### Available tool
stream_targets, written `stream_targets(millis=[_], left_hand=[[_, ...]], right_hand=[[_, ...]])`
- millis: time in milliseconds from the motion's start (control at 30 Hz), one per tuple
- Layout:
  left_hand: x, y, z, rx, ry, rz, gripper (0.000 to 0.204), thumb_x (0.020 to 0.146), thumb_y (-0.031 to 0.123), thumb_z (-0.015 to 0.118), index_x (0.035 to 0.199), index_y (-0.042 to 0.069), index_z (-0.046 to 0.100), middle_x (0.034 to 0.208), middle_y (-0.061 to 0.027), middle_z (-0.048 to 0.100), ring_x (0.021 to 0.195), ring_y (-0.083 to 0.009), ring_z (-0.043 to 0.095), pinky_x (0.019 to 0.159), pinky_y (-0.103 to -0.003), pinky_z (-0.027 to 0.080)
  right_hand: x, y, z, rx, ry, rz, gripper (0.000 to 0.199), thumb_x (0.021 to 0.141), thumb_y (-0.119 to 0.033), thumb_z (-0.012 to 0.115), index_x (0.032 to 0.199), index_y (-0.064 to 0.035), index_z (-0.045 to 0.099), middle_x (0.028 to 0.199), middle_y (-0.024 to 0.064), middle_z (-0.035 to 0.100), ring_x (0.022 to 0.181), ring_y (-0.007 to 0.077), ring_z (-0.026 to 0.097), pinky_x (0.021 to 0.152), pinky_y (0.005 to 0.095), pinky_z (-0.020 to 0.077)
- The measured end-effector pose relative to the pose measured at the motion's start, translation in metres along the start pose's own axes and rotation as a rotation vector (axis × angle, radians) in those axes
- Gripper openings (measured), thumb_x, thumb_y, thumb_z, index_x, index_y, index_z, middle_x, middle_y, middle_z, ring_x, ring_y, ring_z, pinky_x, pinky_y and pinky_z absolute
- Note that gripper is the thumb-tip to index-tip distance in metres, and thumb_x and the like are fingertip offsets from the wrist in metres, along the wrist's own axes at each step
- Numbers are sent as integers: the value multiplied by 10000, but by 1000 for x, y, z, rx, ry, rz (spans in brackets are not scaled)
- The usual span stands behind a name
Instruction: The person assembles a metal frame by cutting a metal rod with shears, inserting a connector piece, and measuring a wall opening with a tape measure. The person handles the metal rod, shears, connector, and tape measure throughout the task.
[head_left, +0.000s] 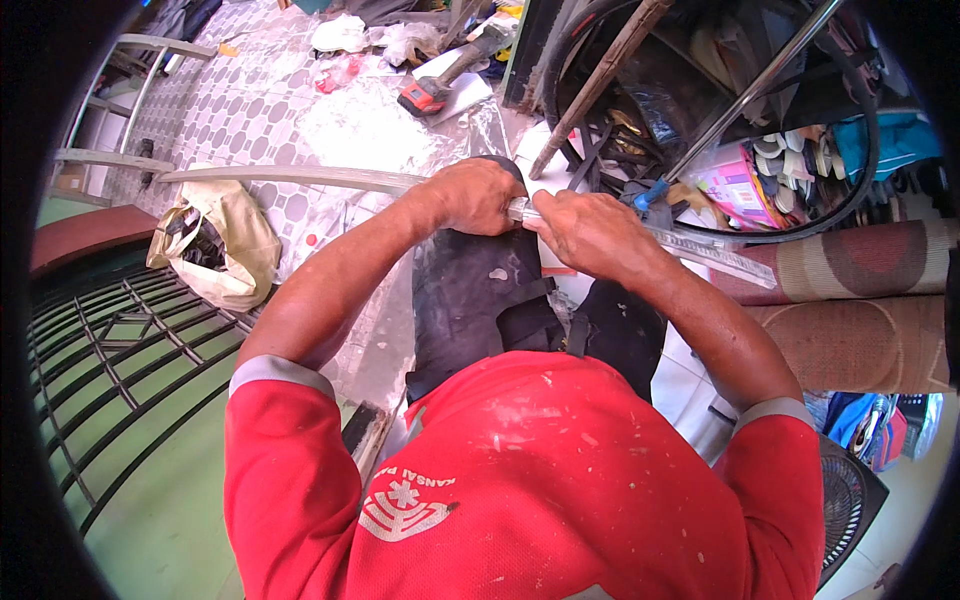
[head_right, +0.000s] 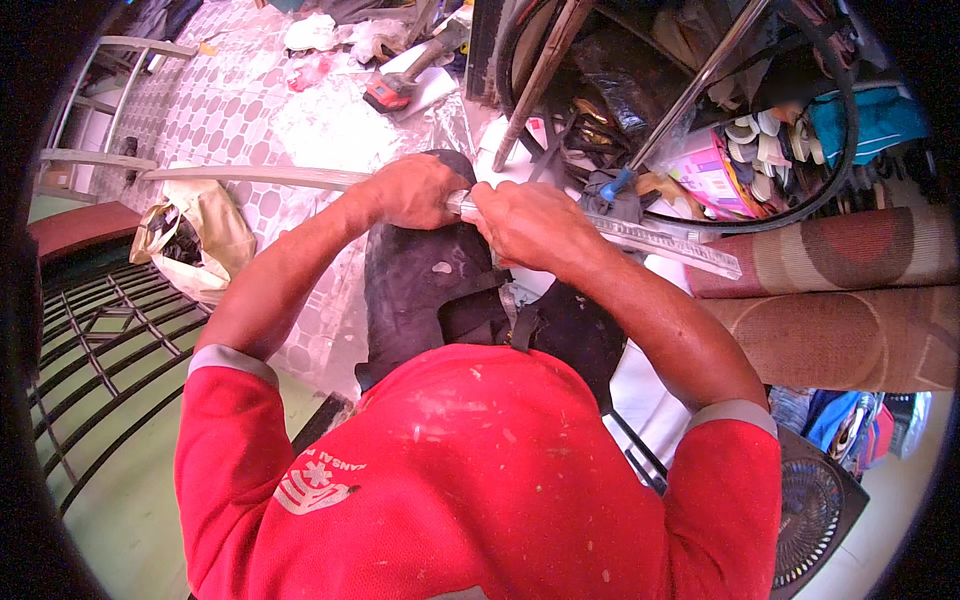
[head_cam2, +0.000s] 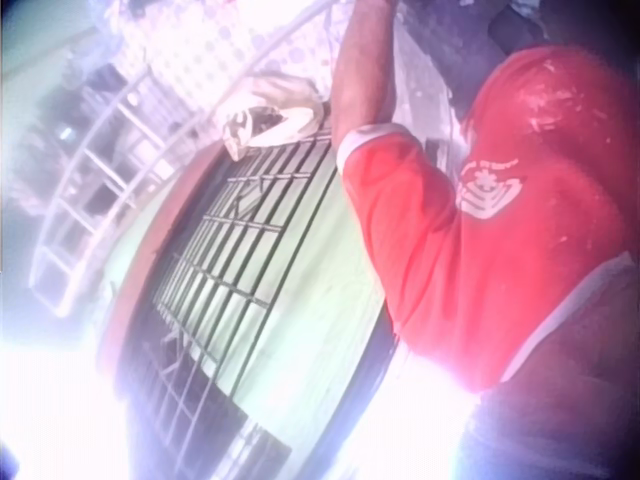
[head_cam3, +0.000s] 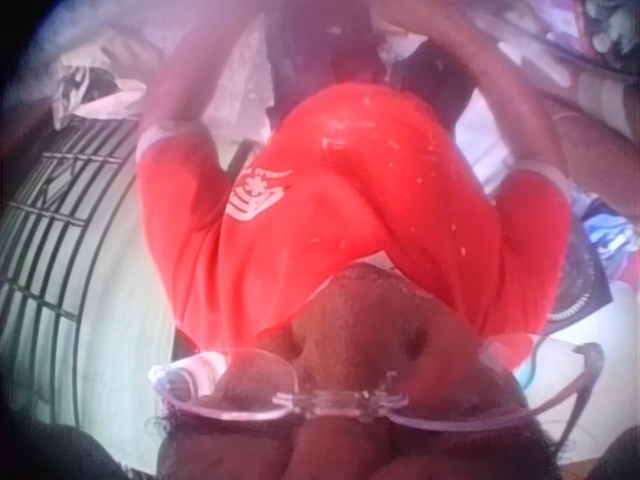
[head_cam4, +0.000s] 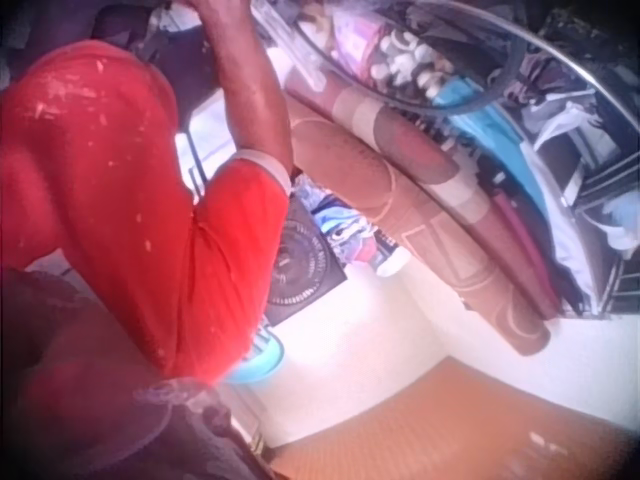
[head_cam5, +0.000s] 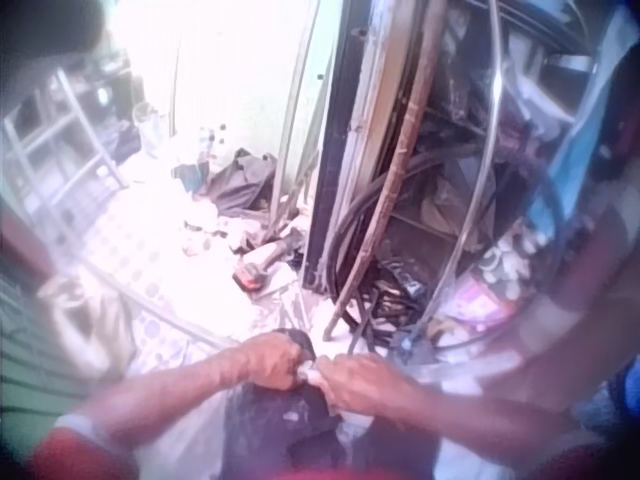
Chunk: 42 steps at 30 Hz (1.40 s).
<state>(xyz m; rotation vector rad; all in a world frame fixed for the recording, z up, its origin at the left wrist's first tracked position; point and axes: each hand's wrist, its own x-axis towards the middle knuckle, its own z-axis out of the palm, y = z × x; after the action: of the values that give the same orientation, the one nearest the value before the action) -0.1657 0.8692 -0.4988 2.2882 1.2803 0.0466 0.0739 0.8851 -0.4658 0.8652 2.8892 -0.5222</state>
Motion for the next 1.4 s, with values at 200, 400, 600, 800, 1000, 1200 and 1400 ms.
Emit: stream_targets(millis=[200, 400, 600, 800, 1000, 1200, 1400], left_hand=[[3, -1, -1, 0, -48, -50, 370, 935, 370, 748, 1130, 67, 833, 1030, -225, 819, 1058, -446, 776, 984, -540, 601], [5, -1, 2, 14, -44, -56, 360, 931, 362, 745, 1112, 63, 832, 1009, -239, 814, 1045, -453, 777, 981, -545, 601], [7, -9, 4, 2, 0, -5, 311, 901, 308, 754, 1087, 73, 833, 932, -238, 803, 943, -454, 785, 901, -556, 626], [7, -2, 7, -33, 51, -41, 227, 877, 272, 767, 1002, 93, 828, 903, -215, 798, 893, -446, 783, 845, -560, 626], [7, 2, 7, -2, 41, -61, 244, 888, 291, 766, 1026, 108, 851, 918, -216, 807, 912, -437, 794, 870, -549, 638], [4, 4, 10, -7, 58, -72, 253, 892, 300, 771, 1041, 112, 853, 917, -222, 806, 910, -441, 794, 876, -546, 637], [3, 5, 6, 5, 19, -76, 256, 893, 299, 767, 1045, 109, 850, 923, -222, 806, 907, -440, 792, 867, -549, 635]], right_hand=[[6, -7, -3, 15, -26, 46, 350, 1084, -318, 649, 1058, 32, 639, 920, 267, 780, 904, 490, 779, 773, 594, 596], [13, 5, -2, 17, -35, -48, 417, 1130, -384, 633, 1050, 24, 594, 897, 281, 735, 870, 502, 746, 779, 597, 580], [10, 9, -1, 82, -3, -84, 524, 1118, -486, 621, 1119, 38, 598, 961, 291, 767, 950, 489, 772, 811, 600, 584], [-30, 19, -21, 38, -62, 167, 574, 1146, -544, 549, 1149, 26, 612, 927, 271, 737, 904, 490, 754, 836, 620, 570], [-38, -1, -8, -4, -14, 228, 492, 1150, -504, 561, 1129, -19, 636, 931, 253, 740, 895, 471, 762, 796, 606, 588], [-26, 12, -6, 15, 21, 81, 467, 1155, -457, 578, 1091, 5, 605, 924, 281, 734, 882, 486, 749, 796, 611, 577], [-16, 5, -8, 63, -26, 117, 502, 1139, -488, 583, 1080, 9, 622, 865, 264, 759, 857, 503, 759, 780, 624, 569]])
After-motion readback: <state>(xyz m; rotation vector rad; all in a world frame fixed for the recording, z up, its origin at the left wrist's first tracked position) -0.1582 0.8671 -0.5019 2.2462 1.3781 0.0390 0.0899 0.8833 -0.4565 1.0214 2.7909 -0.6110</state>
